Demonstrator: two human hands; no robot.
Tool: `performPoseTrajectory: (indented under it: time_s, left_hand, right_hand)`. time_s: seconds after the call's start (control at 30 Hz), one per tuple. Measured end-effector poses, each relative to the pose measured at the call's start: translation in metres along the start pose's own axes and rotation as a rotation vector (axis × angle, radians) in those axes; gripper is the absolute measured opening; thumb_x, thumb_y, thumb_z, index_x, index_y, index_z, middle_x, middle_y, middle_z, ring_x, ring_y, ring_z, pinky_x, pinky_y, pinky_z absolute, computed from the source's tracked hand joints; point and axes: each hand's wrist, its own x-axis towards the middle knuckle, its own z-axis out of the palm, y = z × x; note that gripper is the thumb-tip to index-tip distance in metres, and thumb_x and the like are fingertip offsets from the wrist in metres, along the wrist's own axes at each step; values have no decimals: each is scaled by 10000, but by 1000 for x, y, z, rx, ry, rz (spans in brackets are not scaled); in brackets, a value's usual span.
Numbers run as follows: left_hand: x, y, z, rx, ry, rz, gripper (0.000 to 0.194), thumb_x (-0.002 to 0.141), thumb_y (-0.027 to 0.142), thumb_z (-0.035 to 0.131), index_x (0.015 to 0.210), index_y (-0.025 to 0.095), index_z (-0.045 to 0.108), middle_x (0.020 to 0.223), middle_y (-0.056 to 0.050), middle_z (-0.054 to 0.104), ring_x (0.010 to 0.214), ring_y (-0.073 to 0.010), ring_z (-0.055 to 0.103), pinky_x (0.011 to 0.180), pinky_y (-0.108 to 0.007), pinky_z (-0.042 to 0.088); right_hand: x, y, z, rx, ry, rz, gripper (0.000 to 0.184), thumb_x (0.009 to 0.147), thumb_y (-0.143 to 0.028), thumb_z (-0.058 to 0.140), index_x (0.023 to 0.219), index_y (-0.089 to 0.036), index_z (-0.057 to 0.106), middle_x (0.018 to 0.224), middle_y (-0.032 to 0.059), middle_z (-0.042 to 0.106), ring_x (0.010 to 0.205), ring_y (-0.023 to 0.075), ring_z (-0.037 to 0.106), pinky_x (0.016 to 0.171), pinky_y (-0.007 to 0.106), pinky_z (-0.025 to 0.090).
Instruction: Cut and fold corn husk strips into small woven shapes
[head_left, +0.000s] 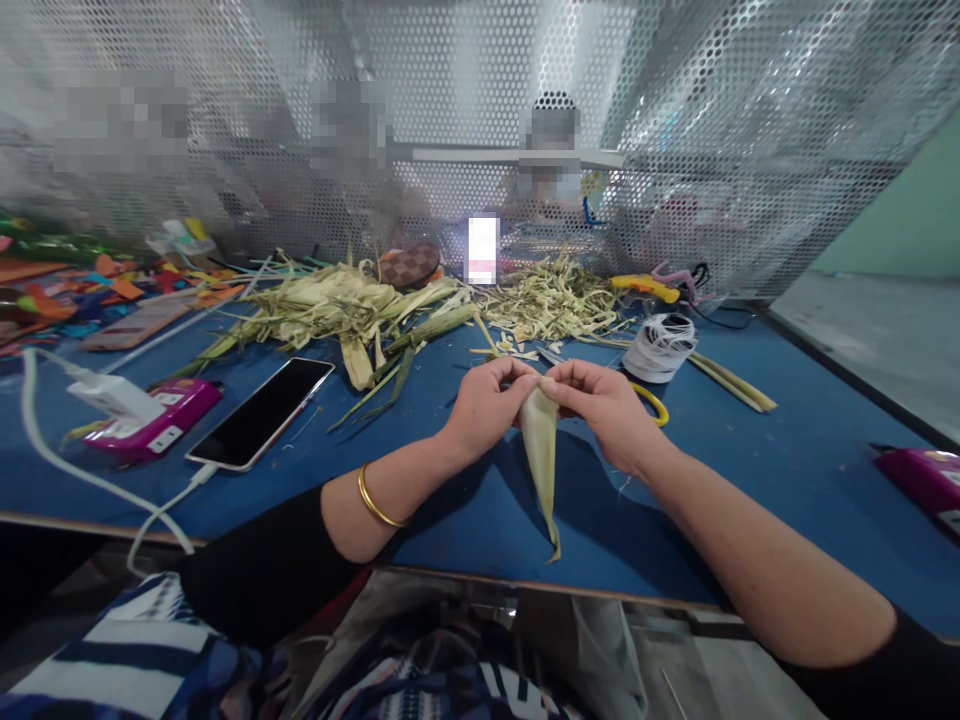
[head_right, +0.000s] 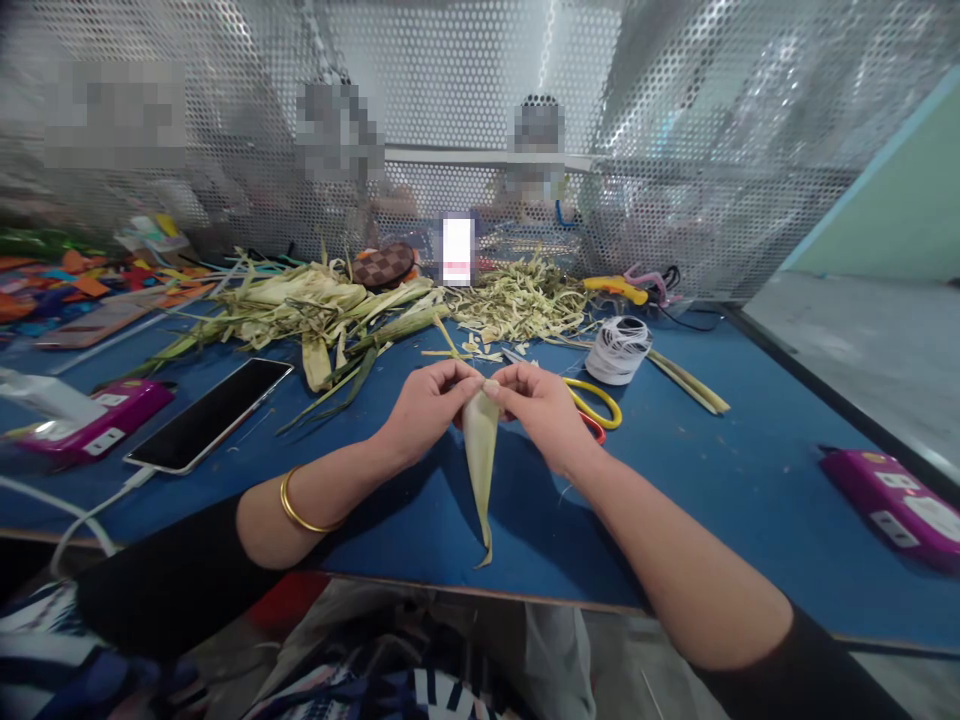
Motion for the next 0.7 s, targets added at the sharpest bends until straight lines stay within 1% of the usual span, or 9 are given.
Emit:
performPoseTrajectory:
  time_s: [0.07, 0.13, 0.23, 0.3, 0.37, 0.43, 0.5, 0.6, 0.7]
  left_hand:
    - [0, 0, 0, -2, 4, -22, 160, 781, 290, 586, 715, 145, 600, 605, 16, 566, 479, -93, 512, 434, -203, 445]
    - [0, 0, 1, -12, 8, -41, 155, 786, 278, 585, 712, 143, 601, 596, 16, 563, 476, -96, 517, 431, -206, 452]
    - [-1, 1, 1, -49, 15, -68, 138, 792, 251, 581, 713, 140, 599, 590, 17, 555, 479, -93, 518, 433, -202, 457]
    - [-1, 1, 1, -67, 14, -77, 134, 797, 244, 577, 717, 138, 599, 592, 17, 555, 484, -93, 520, 438, -203, 462]
    - [0, 1, 0, -66, 15, -75, 139, 799, 249, 577, 719, 139, 599, 596, 17, 558, 483, -91, 518, 437, -201, 459]
    - [1, 0, 0, -54, 29, -69, 136, 791, 250, 590, 716, 139, 604, 600, 19, 562, 481, -85, 513, 432, -189, 442]
    - [2, 0, 0, -74, 38, -80, 127, 782, 247, 603, 721, 137, 616, 602, 20, 568, 487, -79, 514, 437, -176, 425]
    - [1, 2, 0, -214, -10, -176, 159, 772, 299, 635, 778, 140, 640, 628, 9, 604, 518, -85, 544, 468, -179, 428]
    - [-1, 3, 1, -357, -107, -328, 221, 695, 333, 722, 769, 139, 647, 679, -22, 647, 576, -101, 586, 531, -198, 462]
  right_hand:
    - [0, 0, 0, -29, 19, -28, 256, 659, -399, 734, 671, -180, 602, 567, -33, 551, 550, 105, 468, 554, 262, 400]
    - [-1, 1, 0, -54, 70, -71, 237, 655, -372, 736, 643, -182, 596, 558, -37, 544, 548, 103, 458, 549, 259, 393]
    - [-1, 1, 1, -85, 122, -130, 203, 663, -338, 723, 633, -185, 593, 554, -38, 545, 545, 104, 460, 545, 258, 391]
    - [-1, 0, 2, -79, 124, -146, 196, 673, -342, 714, 648, -184, 601, 571, -34, 560, 554, 106, 481, 556, 260, 405]
    - [-2, -2, 2, -34, 87, -95, 219, 670, -374, 719, 693, -182, 615, 601, -26, 586, 564, 110, 508, 569, 266, 426]
    - [-2, -3, 2, 25, 21, 11, 271, 637, -400, 748, 723, -181, 613, 606, -25, 595, 553, 110, 519, 565, 269, 439]
    - [-2, -3, 1, 64, -17, 88, 304, 595, -399, 779, 697, -183, 590, 573, -36, 575, 528, 102, 509, 553, 263, 439]
    - [-1, -2, 0, 72, 16, 65, 301, 590, -387, 780, 650, -188, 562, 551, -44, 556, 521, 96, 501, 556, 260, 445]
    - [0, -1, -2, 44, 55, 5, 283, 608, -387, 765, 665, -193, 567, 572, -36, 570, 546, 109, 519, 565, 268, 458]
